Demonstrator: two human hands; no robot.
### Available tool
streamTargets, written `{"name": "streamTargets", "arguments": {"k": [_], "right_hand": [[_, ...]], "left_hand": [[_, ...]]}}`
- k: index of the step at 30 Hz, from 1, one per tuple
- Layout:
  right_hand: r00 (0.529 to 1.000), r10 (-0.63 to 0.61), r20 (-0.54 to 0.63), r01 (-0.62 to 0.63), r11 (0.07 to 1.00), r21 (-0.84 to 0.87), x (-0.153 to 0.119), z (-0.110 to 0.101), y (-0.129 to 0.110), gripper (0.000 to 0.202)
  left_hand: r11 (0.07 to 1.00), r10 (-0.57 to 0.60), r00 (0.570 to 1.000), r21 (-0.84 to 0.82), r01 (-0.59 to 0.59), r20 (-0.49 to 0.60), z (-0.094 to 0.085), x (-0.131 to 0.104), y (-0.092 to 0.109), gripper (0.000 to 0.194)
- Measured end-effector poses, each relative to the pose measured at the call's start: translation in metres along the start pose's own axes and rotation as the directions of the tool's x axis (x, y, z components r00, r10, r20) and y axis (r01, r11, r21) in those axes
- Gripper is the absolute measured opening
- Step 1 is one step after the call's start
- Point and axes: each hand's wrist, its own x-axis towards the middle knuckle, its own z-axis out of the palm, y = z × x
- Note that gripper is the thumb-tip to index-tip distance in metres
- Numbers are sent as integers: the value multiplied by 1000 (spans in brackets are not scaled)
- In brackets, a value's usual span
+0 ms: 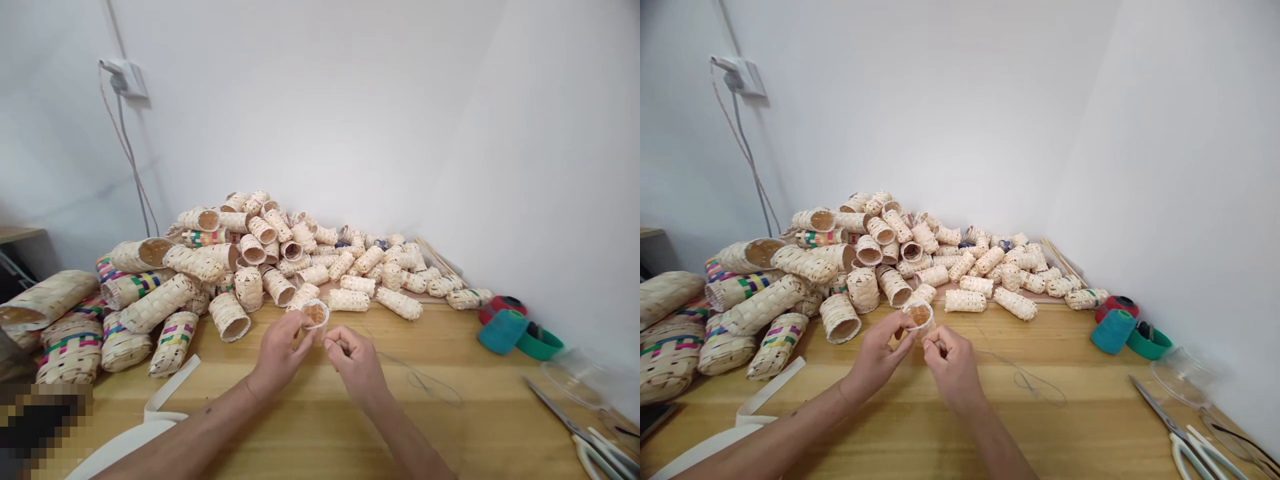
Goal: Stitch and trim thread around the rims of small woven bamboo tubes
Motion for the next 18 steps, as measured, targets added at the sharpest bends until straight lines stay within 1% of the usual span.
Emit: {"name": "streamTargets", "arguments": {"k": [2,6,10,13,15,17,18], "right_hand": [[999,-42,10,43,998,-53,-2,2,-1,19],[994,-110,10,110,989,-103,-4,3,-2,18],[993,-120,15,121,987,-106,-3,0,-1,17],[990,-141,17,142,982,-125,-5,4,0,17],[980,-191,54,197,965,-171,-9,9,-1,17],[955,-262,139,289,927,-241,-15,12,-8,17],[934,-299,197,346,895,-281,-18,11,-14,18]], "left_hand": [[999,-38,999,-8,38,-6,-1,2,0,13],[996,-83,997,-44,82,1,-2,3,0,14],[989,-129,992,-77,130,13,-1,3,3,13],[978,-174,985,-118,174,10,-1,4,1,12],[962,-230,973,-153,225,-16,-3,7,-3,13],[941,-300,951,-183,284,-68,-6,9,-10,14],[930,-334,938,-196,312,-94,-7,11,-15,15]]}}
